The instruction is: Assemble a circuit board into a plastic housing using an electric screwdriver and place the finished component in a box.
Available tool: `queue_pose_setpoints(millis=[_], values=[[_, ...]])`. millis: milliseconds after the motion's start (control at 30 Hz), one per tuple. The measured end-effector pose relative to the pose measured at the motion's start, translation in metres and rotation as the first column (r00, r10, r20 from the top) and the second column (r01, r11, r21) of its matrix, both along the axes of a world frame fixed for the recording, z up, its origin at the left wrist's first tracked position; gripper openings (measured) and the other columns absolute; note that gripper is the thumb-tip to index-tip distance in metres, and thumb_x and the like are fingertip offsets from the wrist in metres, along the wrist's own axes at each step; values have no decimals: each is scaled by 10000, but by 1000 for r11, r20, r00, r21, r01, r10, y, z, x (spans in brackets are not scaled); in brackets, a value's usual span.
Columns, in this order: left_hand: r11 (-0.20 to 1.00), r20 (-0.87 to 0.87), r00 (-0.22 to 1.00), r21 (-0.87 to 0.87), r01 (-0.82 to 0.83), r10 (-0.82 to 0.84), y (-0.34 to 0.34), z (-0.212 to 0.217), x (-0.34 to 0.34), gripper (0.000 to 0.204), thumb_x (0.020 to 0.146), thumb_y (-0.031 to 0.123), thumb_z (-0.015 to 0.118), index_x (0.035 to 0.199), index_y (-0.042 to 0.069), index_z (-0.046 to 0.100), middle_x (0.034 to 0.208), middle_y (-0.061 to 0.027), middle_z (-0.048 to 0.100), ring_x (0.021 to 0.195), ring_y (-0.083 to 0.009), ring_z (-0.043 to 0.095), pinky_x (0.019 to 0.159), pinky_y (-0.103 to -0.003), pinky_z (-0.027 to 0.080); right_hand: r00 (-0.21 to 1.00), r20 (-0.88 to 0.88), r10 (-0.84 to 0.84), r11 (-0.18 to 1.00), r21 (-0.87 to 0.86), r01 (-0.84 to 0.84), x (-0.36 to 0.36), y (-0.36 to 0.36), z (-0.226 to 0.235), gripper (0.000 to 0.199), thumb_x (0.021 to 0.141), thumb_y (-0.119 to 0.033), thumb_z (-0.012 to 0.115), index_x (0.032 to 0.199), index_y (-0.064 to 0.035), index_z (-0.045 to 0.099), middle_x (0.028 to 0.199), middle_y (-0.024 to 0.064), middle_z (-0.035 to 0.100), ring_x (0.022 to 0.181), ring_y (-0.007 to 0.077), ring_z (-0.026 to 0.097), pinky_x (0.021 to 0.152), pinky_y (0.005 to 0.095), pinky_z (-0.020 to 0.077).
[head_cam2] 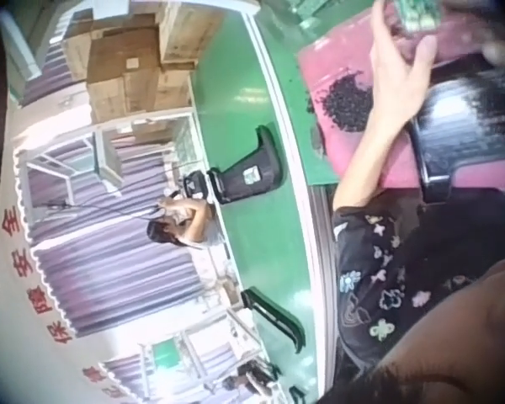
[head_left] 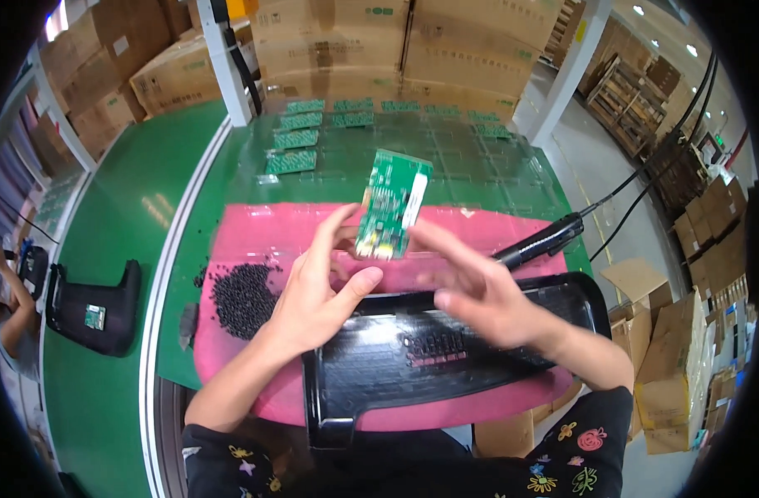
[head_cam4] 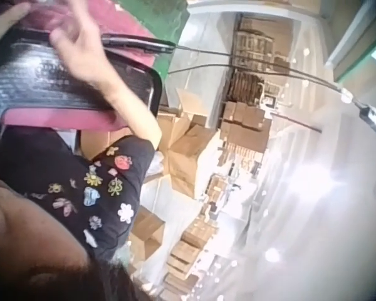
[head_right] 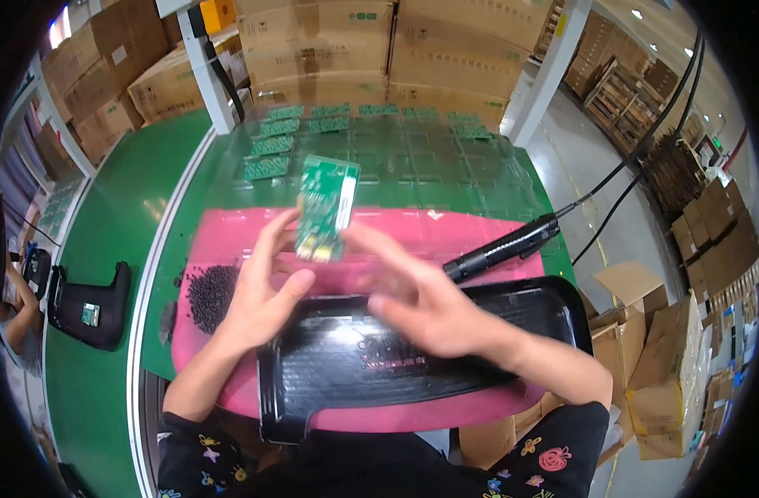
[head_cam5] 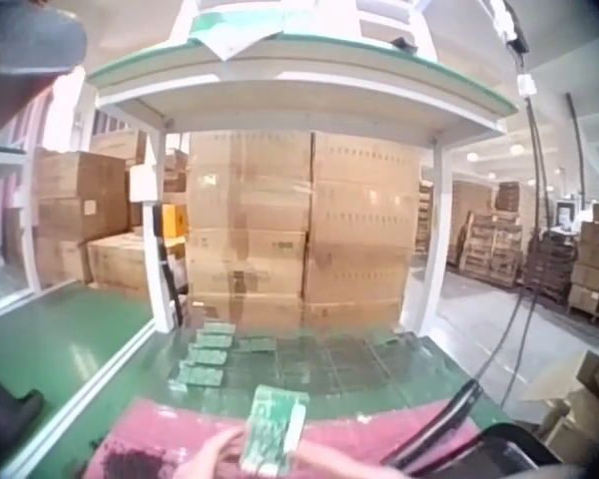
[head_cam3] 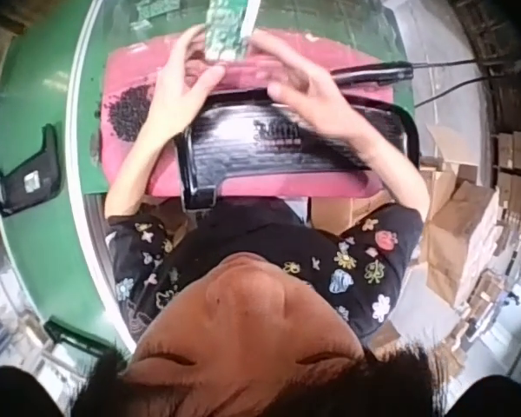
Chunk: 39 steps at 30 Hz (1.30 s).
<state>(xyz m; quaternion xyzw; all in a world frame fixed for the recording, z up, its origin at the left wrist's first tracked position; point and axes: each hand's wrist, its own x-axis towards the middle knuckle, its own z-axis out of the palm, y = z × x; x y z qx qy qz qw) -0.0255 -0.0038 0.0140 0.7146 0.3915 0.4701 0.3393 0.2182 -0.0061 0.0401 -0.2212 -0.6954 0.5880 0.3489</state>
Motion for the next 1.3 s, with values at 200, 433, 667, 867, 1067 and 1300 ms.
queue_pose_setpoints(millis=[200, 433, 667, 867, 1067, 1300], values=[[783, 424, 844, -379, 494, -327, -13, 1, 14, 510, 1008, 160, 553, 1456, 2, 369, 999, -82, 646, 786, -119, 598, 706, -274, 504, 973, 31, -230, 966, 125, 225, 15, -42, -10, 739, 897, 84, 566, 1552, -28, 244, 1535, 153, 344, 1270, 224, 516, 1007, 349, 467], [761, -45, 816, -392, 517, -577, -9, -5, 10, 576, 848, 63, 609, 1400, 56, 445, 837, -114, 668, 653, -155, 649, 623, -311, 513, 850, 214, -481, 759, 587, 281, 37, -40, -17, 676, 793, 14, 770, 1399, 12, 472, 972, 116, 650, 831, 206, 640, 745, 314, 535], [862, -5, 931, -380, 335, -364, -12, -4, 19, 698, 766, -29, 756, 1403, 24, 474, 1099, -106, 665, 928, -157, 669, 746, -257, 550, 765, 151, -627, 623, 686, 376, 55, -51, -31, 588, 695, -79, 867, 1205, 19, 594, 927, 99, 684, 814, 195, 698, 741, 290, 568], [937, -172, 923, -130, 325, -344, -12, -12, 22, 576, 716, -18, 808, 1260, 33, 625, 975, -69, 640, 826, -153, 642, 663, -261, 547, 769, 225, -599, 756, 475, 450, 71, -54, -50, 611, 686, -125, 888, 1213, -5, 602, 1053, 97, 691, 874, 174, 690, 815, 300, 552], [920, -390, 835, -107, 378, -389, -16, -13, 22, 483, 674, 53, 847, 1120, 16, 665, 882, -67, 609, 756, -174, 623, 633, -291, 527, 831, 284, -478, 826, 467, 315, 76, -49, -52, 588, 603, -132, 912, 1105, -18, 627, 1136, 138, 650, 1069, 285, 622, 936, 373, 490], [896, -534, 744, -59, 440, -401, -14, -13, 25, 459, 615, 138, 862, 1015, 28, 666, 812, -65, 598, 703, -211, 621, 608, -322, 521, 760, 478, -441, 859, 471, 202, 75, -54, -53, 604, 616, -137, 891, 1153, -73, 622, 1234, 106, 565, 1158, 323, 512, 1018, 426, 409]])
